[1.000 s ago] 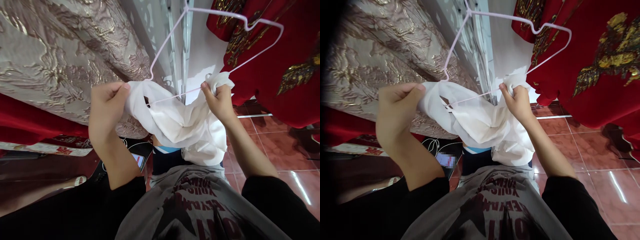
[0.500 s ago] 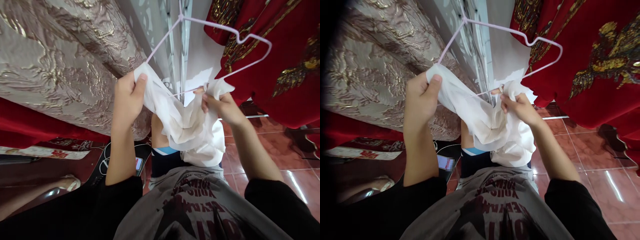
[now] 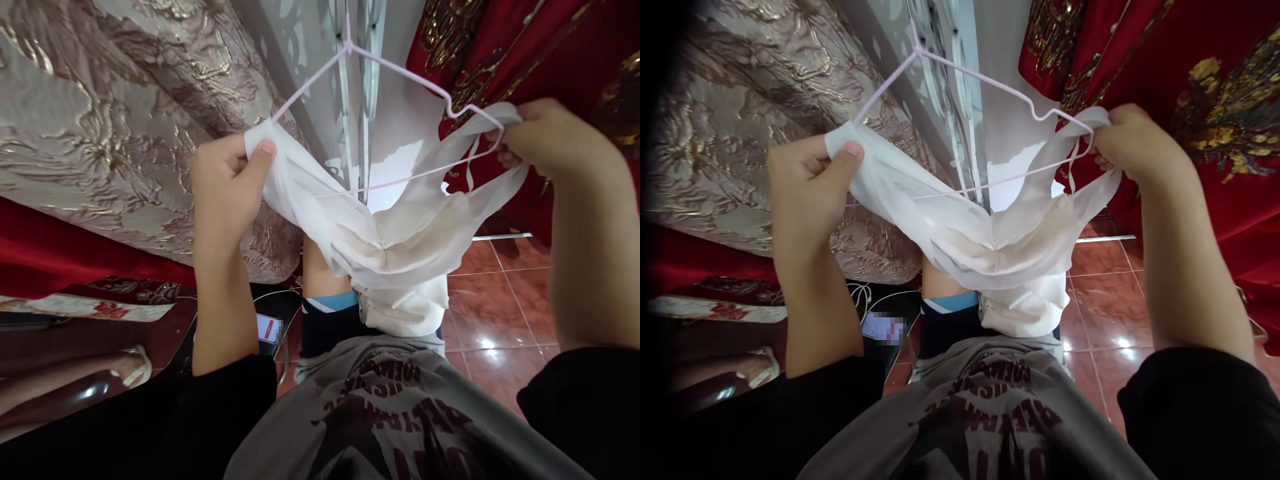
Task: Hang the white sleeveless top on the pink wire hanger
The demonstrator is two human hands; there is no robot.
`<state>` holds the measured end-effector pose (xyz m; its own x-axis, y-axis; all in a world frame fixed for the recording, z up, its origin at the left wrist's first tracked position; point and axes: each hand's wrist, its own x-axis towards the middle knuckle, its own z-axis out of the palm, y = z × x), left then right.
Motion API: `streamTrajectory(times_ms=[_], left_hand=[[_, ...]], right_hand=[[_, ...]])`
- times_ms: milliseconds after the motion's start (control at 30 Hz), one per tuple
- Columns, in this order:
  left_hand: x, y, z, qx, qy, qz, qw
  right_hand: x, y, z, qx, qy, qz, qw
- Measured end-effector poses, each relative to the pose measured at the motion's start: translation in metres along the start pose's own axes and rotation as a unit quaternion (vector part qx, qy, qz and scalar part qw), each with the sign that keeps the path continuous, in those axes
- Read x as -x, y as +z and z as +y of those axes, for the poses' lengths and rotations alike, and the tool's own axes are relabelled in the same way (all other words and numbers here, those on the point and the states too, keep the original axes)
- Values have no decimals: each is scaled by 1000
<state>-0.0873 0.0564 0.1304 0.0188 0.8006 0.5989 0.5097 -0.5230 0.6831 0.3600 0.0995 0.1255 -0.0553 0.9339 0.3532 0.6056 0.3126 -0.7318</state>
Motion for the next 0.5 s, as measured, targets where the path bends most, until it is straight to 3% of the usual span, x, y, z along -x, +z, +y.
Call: streamTrajectory(times_ms=[33, 133, 200, 300, 400, 500], left_hand=[[0, 1, 0, -2, 3, -1, 1000], [1, 5, 1, -20, 9, 0, 1000], [3, 9, 1, -29, 8, 2, 1000], [5, 13, 0, -26, 1, 6, 1000], [6, 12, -3, -31, 1, 15, 999], [4, 9, -4, -43, 4, 19, 999]], right_hand=[[1, -1, -19, 34, 31, -14, 999], [10, 6, -85, 184, 128, 43, 974], [17, 20, -119, 254, 139, 61, 955], [33, 45, -135, 278, 42, 48, 958], [58, 64, -124, 217, -98, 21, 971], [86, 70, -116, 143, -154, -70, 975]])
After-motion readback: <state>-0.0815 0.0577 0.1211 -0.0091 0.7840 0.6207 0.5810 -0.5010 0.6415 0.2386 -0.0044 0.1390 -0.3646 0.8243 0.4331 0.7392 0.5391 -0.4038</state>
